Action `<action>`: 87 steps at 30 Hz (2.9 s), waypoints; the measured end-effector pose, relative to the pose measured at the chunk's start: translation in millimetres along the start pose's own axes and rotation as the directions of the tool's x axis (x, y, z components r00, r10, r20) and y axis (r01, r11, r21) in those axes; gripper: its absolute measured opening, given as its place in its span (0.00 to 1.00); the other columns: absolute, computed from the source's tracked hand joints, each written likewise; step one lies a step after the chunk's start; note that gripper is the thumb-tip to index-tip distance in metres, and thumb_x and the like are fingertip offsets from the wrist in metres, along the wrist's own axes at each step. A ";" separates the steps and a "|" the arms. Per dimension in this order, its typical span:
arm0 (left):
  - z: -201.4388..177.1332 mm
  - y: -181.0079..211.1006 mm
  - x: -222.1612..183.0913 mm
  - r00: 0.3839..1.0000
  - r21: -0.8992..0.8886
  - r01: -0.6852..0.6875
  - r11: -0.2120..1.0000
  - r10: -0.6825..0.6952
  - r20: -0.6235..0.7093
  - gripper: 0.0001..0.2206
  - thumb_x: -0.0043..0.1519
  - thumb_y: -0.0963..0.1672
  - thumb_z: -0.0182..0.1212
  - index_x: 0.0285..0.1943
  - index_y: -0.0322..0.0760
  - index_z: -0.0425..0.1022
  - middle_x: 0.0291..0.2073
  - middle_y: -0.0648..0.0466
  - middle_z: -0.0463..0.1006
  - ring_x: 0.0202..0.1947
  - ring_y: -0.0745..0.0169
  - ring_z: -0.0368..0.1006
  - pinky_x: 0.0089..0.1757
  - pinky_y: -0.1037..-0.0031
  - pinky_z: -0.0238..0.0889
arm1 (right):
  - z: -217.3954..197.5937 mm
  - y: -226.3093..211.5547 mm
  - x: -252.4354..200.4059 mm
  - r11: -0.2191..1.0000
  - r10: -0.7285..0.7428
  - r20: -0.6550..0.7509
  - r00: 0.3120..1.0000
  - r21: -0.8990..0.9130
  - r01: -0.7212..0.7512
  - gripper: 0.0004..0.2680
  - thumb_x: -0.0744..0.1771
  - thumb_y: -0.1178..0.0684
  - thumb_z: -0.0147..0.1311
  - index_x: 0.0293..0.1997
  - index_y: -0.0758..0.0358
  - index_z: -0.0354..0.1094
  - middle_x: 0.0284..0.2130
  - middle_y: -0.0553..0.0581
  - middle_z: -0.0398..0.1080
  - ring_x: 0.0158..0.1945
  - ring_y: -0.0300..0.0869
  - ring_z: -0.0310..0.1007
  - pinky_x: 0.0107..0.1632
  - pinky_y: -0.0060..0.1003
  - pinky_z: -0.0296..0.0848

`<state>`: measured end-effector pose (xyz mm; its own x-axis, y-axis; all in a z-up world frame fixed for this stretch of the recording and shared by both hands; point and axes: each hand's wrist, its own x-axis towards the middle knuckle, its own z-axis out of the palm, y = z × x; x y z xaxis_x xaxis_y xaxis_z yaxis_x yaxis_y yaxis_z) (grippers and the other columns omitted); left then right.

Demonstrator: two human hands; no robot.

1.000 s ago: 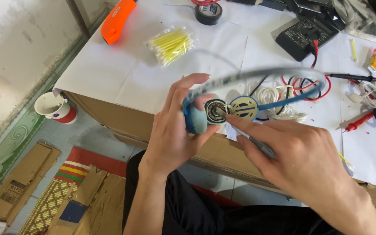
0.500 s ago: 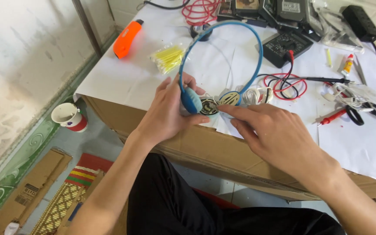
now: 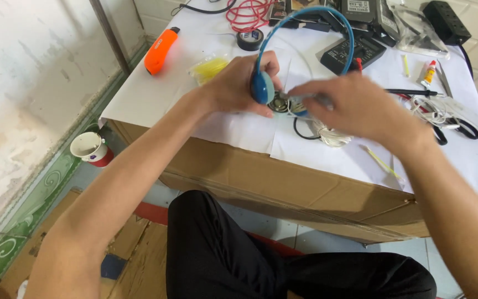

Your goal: Cleaning and inspecting the speaker components of a headset using a cotton swab and a small tool.

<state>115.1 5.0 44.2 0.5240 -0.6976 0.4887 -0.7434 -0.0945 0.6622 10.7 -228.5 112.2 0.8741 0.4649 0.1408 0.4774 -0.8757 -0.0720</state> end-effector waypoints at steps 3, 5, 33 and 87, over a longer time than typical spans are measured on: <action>-0.5 1.6 12.8 0.994 -0.041 -0.103 0.994 0.104 0.024 0.28 0.41 0.36 0.79 0.37 0.40 0.57 0.39 0.53 0.83 0.33 0.64 0.72 0.39 0.73 0.69 | -28.7 5.3 13.1 0.988 0.133 0.106 0.985 0.063 -0.140 0.13 0.64 0.51 0.57 0.52 0.48 0.79 0.26 0.56 0.79 0.17 0.48 0.73 0.28 0.41 0.72; 0.6 2.4 21.2 0.992 0.007 -0.115 0.993 0.115 0.048 0.25 0.42 0.38 0.78 0.34 0.39 0.58 0.38 0.53 0.84 0.31 0.64 0.72 0.37 0.74 0.68 | -22.3 24.3 21.4 0.992 0.110 0.089 0.990 0.059 -0.115 0.13 0.63 0.52 0.60 0.52 0.46 0.79 0.28 0.56 0.79 0.20 0.48 0.73 0.32 0.42 0.73; 17.6 -28.8 31.8 0.974 -0.094 0.227 0.969 -0.227 0.017 0.34 0.50 0.37 0.78 0.67 0.32 0.69 0.52 0.39 0.78 0.58 0.36 0.73 0.60 0.49 0.63 | 39.5 82.6 37.7 0.426 0.292 -0.346 0.892 0.882 0.203 0.21 0.63 0.65 0.68 0.62 0.68 0.66 0.41 0.61 0.76 0.34 0.31 0.70 0.43 0.23 0.73; 22.8 -29.1 28.3 0.850 0.307 -0.078 0.949 0.225 -0.477 0.19 0.51 0.43 0.82 0.48 0.44 0.78 0.42 0.50 0.85 0.45 0.48 0.82 0.46 0.61 0.76 | 49.6 79.5 26.0 0.804 -0.089 -0.733 0.675 0.347 0.483 0.07 0.65 0.62 0.68 0.45 0.64 0.79 0.38 0.60 0.80 0.38 0.51 0.81 0.43 0.41 0.79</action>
<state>142.1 -28.2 25.9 0.4767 -0.2747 0.8350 -0.8737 -0.2530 0.4155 75.9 -279.6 61.2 0.4814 0.2960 0.8250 0.8371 -0.4342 -0.3327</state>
